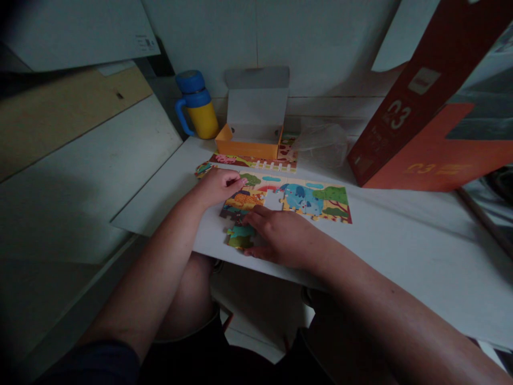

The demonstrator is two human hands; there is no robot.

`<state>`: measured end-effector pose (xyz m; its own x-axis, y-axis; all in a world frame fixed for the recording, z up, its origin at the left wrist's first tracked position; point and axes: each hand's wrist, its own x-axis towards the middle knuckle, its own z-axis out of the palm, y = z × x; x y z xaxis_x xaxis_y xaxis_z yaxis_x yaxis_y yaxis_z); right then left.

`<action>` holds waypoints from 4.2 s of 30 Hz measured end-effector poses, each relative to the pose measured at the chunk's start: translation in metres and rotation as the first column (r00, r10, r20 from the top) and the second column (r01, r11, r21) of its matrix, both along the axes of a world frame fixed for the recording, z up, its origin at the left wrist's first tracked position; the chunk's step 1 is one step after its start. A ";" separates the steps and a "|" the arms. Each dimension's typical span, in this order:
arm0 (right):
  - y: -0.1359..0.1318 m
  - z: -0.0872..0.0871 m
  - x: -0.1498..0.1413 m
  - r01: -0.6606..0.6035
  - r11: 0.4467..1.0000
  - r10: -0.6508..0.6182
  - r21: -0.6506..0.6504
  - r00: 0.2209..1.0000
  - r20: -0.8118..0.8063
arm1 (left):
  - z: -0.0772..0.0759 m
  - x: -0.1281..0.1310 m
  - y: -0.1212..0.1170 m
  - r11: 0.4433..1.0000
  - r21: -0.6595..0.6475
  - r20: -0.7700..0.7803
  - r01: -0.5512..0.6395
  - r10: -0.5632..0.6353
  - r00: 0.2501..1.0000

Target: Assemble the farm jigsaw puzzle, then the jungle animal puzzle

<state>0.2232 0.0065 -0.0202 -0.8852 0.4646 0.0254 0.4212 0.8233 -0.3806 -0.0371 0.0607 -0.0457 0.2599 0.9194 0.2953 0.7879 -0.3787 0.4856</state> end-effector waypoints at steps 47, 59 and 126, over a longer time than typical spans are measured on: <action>0.011 -0.007 -0.003 -0.016 1.000 0.019 0.026 0.989 -0.149 | -0.014 -0.076 0.030 0.648 -0.152 -0.080 -0.746 0.744 0.663; 0.014 -0.006 -0.002 0.001 1.000 0.003 0.032 0.992 -0.124 | -0.011 -0.084 0.037 0.752 -0.309 0.691 -0.583 0.598 0.405; 0.032 -0.010 0.003 0.314 0.934 -0.352 -0.171 0.890 -0.288 | 0.029 -0.045 -0.025 0.471 -0.776 0.411 0.419 -0.127 0.903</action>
<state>0.2265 0.0383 -0.0304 -0.6341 0.7471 0.1996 0.5079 0.5970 -0.6210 -0.0818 0.0354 -0.0171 0.5923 0.6578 -0.4654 0.5064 0.1453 0.8500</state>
